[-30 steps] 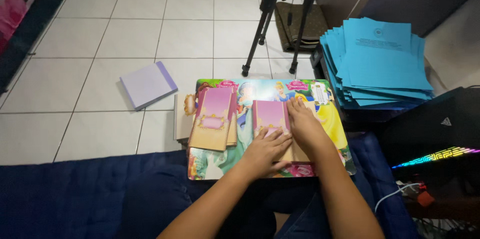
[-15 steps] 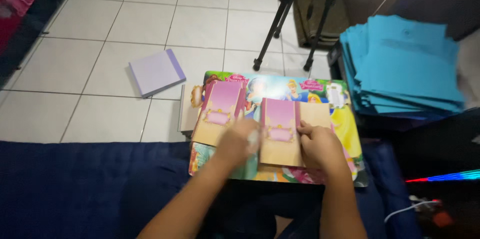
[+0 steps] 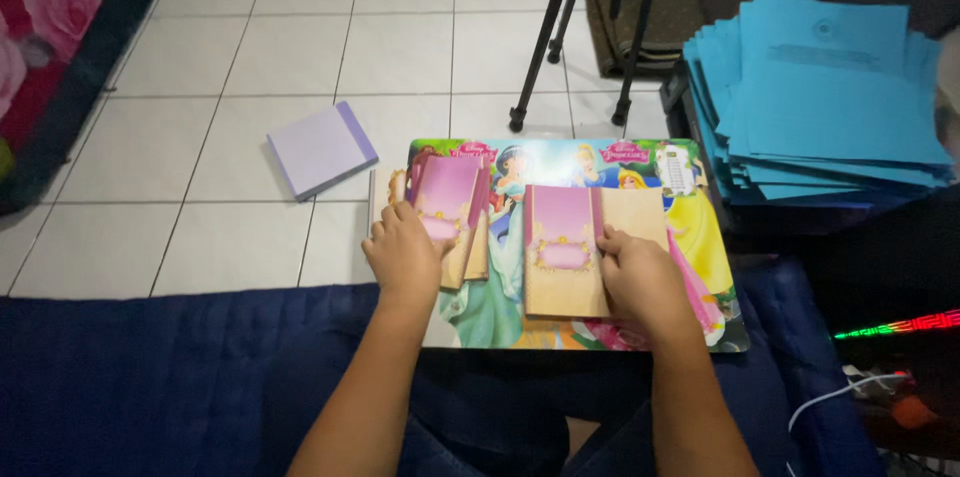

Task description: The person sits on a mat and organizes a stack of pink and beige papers on a colorful tray. They repeatedly pick up the papers, align them, and place them back down, occasionally flipping through the stack to check the contents.

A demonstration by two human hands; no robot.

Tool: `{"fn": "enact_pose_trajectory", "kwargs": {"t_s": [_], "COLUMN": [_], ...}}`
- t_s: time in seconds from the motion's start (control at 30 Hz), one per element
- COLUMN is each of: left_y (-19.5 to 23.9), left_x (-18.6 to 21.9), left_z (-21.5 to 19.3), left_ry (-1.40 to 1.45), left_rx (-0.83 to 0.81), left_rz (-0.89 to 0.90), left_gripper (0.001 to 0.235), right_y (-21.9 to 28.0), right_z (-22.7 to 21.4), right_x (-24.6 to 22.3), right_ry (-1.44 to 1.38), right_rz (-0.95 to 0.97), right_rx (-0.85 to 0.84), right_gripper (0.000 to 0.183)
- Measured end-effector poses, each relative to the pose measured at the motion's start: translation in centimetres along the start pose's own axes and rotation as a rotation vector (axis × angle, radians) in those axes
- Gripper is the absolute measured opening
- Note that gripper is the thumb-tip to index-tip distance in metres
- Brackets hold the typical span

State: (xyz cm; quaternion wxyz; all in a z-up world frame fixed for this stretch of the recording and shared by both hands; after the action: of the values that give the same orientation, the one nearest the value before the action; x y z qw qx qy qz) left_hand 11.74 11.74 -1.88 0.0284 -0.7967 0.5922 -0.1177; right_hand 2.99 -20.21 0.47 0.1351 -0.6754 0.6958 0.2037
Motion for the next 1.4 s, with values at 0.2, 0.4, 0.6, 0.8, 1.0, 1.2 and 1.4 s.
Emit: {"fn": "enact_pose_trajectory", "kwargs": {"t_s": [0.2,0.4,0.6,0.8,1.0,1.2,1.4], "left_y": [1.3,4.7,10.4,8.5,8.6,10.7,15.2], "left_x": [2.7,6.2,10.7,8.9,8.4,11.0,15.0], "left_z": [-3.7,2.9,0.8,2.1,-3.6,-4.6,-5.1], "left_ry": [0.616,1.639,1.865,1.715,1.084,0.618,0.655], "left_rx": [-0.186,-0.687,-0.98,-0.719,-0.341,-0.055,0.017], "left_rz": [0.232,0.073,0.03,0.065,0.128,0.484,1.018], "left_gripper": [0.021,0.018,0.016,0.019,0.035,0.068,0.054], "right_y": [0.3,0.7,2.2,1.8,0.3,0.8,1.3], "right_z": [-0.6,-0.3,2.6,-0.2,-1.3,-0.8,-1.2], "right_x": [-0.4,-3.6,-8.2,-3.2,8.0,10.0,8.8], "right_ry": [-0.106,-0.779,-1.71,-1.343,-0.854,-0.361,-0.384], "right_rz": [0.052,-0.217,-0.268,-0.055,-0.036,0.243,0.232], "right_rx": [0.048,0.171,0.006,0.123,0.409,0.183,0.175], "right_gripper": [0.037,0.046,0.099,0.059,0.061,0.062,0.062]}}
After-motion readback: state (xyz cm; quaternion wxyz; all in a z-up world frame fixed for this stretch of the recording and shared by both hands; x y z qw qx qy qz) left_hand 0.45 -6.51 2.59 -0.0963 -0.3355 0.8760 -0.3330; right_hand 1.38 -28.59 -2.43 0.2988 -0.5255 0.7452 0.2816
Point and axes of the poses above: each hand's wrist, its own y-axis away from the middle knuckle, its own z-axis out of the palm, x = y × z, the point moved 8 cm from there along -y, towards the middle knuckle, and after that the axes turned 13 degrees about -z, right-handed, at the moved point
